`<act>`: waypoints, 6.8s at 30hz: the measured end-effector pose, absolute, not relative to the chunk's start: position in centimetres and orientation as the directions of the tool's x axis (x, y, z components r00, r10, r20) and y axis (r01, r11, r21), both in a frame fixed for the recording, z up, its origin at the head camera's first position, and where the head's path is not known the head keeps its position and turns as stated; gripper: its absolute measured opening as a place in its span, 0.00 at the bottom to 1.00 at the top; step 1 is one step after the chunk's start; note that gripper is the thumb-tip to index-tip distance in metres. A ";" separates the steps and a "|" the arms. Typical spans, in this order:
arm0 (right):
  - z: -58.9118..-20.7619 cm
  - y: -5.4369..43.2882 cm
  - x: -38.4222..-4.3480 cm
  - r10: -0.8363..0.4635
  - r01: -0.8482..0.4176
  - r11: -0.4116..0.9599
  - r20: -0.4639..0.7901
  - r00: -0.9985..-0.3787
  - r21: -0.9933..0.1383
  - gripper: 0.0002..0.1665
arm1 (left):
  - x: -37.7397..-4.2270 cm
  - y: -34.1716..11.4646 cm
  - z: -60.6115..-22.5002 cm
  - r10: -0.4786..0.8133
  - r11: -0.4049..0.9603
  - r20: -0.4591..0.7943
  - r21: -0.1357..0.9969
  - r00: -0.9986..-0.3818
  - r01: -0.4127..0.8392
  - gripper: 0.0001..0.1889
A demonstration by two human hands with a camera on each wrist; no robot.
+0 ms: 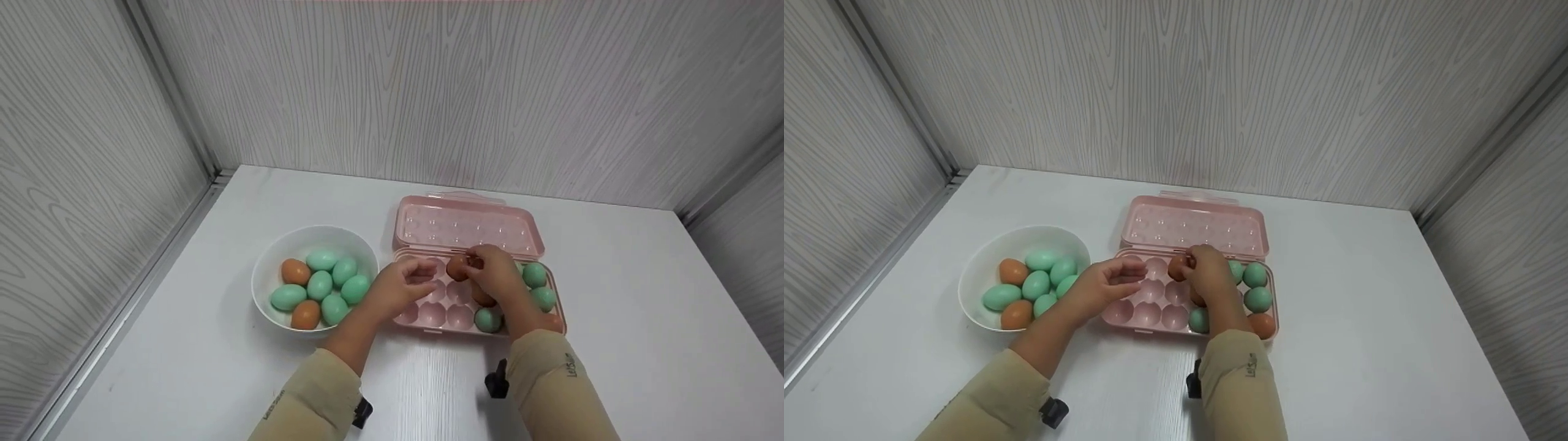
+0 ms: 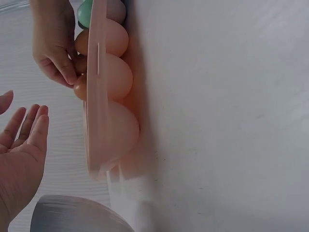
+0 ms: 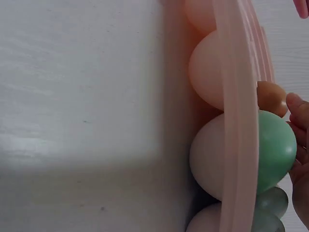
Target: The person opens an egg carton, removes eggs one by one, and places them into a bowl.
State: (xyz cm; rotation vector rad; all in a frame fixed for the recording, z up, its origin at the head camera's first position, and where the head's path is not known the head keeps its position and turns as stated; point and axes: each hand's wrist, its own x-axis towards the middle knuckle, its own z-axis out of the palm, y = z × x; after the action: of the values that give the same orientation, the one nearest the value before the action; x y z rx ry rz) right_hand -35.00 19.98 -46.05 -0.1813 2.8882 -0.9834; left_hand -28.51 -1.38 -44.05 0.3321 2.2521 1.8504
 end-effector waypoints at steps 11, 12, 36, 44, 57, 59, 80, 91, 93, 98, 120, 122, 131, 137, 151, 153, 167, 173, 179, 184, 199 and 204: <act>-46.7 18.9 -34.8 -0.134 -0.058 0.797 -0.083 -0.987 -0.601 0.15 | -28.4 -1.4 -44.2 0.302 0.230 -0.024 0.972 -0.953 0.048 0.20; -46.8 18.9 -34.8 -0.134 -0.065 0.796 -0.070 -0.989 -0.601 0.15 | -28.4 -1.4 -44.2 0.301 0.230 -0.030 0.972 -0.953 0.042 0.20; -43.1 19.0 -33.5 -0.150 -0.121 0.705 0.019 -0.988 -0.699 0.25 | -28.3 -0.9 -44.0 0.247 0.259 0.014 0.963 -0.969 0.080 0.24; -41.0 18.2 -31.6 -0.232 -0.170 0.669 0.015 -0.973 -0.723 0.24 | -28.3 -0.6 -43.8 0.242 0.253 0.025 0.964 -0.970 0.088 0.30; -39.6 16.5 -29.7 -0.364 -0.277 0.578 0.061 -0.929 -0.768 0.21 | -27.8 0.0 -43.1 0.247 0.312 0.119 0.930 -0.962 0.196 0.30; -39.4 16.4 -29.6 -0.364 -0.264 0.580 0.046 -0.930 -0.770 0.21 | -27.8 -0.1 -43.1 0.238 0.316 0.131 0.926 -0.962 0.204 0.29; -38.7 16.0 -29.0 -0.365 -0.217 0.508 0.020 -0.931 -0.834 0.15 | -27.5 -2.9 -42.3 0.171 0.279 0.041 0.956 -0.984 0.088 0.27; -38.8 16.9 -29.2 -0.339 -0.247 0.504 0.074 -0.938 -0.828 0.12 | -27.4 -6.8 -41.7 0.068 0.226 0.009 0.974 -0.998 0.024 0.26; -38.9 17.1 -29.2 -0.349 -0.272 0.502 0.095 -0.932 -0.821 0.12 | -27.4 -7.7 -41.8 0.059 0.232 -0.001 0.973 -0.998 0.013 0.27; -39.1 17.3 -29.2 -0.348 -0.271 0.523 0.088 -0.933 -0.808 0.12 | -27.5 -9.8 -42.3 0.045 0.252 -0.039 0.967 -0.998 -0.027 0.30; -39.8 17.8 -29.3 -0.347 -0.246 0.496 0.070 -0.935 -0.833 0.11 | -27.7 -13.5 -45.1 -0.010 0.379 -0.229 0.900 -0.973 -0.216 0.28; -39.8 17.8 -29.3 -0.352 -0.256 0.488 0.080 -0.932 -0.834 0.11 | -27.7 -13.5 -45.1 -0.012 0.409 -0.230 0.887 -0.973 -0.214 0.28; -39.9 17.9 -29.3 -0.363 -0.282 0.499 0.098 -0.927 -0.819 0.11 | -27.7 -13.4 -45.0 -0.021 0.506 -0.217 0.840 -0.976 -0.198 0.29; -39.8 17.8 -29.3 -0.348 -0.254 0.503 0.075 -0.934 -0.826 0.11 | -27.7 -13.4 -44.8 -0.025 0.560 -0.211 0.807 -0.977 -0.188 0.29; -38.3 17.6 -28.4 -0.327 -0.210 0.508 0.038 -0.944 -0.836 0.11 | -27.8 -14.3 -43.8 -0.010 0.489 -0.189 0.856 -0.982 -0.169 0.28; -39.0 18.0 -29.0 -0.325 -0.212 0.510 0.042 -0.945 -0.834 0.11 | -27.9 -14.3 -43.6 -0.007 0.469 -0.200 0.865 -0.980 -0.180 0.28; -40.2 19.7 -30.1 -0.294 -0.237 0.510 0.091 -0.952 -0.827 0.12 | -28.0 -12.4 -41.6 -0.007 0.373 -0.136 0.919 -0.991 -0.129 0.26; -40.7 21.0 -30.1 -0.266 -0.200 0.528 0.062 -0.962 -0.826 0.14 | -28.2 -10.3 -40.8 0.020 0.349 -0.111 0.932 -0.994 -0.096 0.24; -41.6 22.6 -29.8 -0.176 -0.071 0.550 -0.032 -0.984 -0.832 0.16 | -27.9 -8.5 -40.8 0.080 0.302 -0.099 0.951 -0.992 -0.071 0.25; -42.4 24.1 -29.3 -0.218 -0.115 0.482 0.009 -0.976 -0.869 0.19 | -27.3 -7.1 -41.1 0.130 0.291 -0.059 0.957 -0.990 -0.019 0.26; -46.1 26.0 -28.4 -0.319 -0.219 0.632 0.008 -0.948 -0.743 0.19 | -26.3 -4.8 -42.4 0.305 0.168 0.002 0.984 -0.952 0.056 0.25; -46.5 26.3 -28.2 -0.398 -0.320 0.641 0.054 -0.916 -0.697 0.20 | -26.3 -4.5 -42.6 0.309 0.191 -0.001 0.980 -0.951 0.062 0.26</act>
State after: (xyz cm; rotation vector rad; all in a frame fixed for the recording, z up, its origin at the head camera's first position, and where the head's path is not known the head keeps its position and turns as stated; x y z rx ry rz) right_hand -28.22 26.26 -46.51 -0.6043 2.7504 -1.1381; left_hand -26.33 -4.54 -42.60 0.3583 2.2636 1.8460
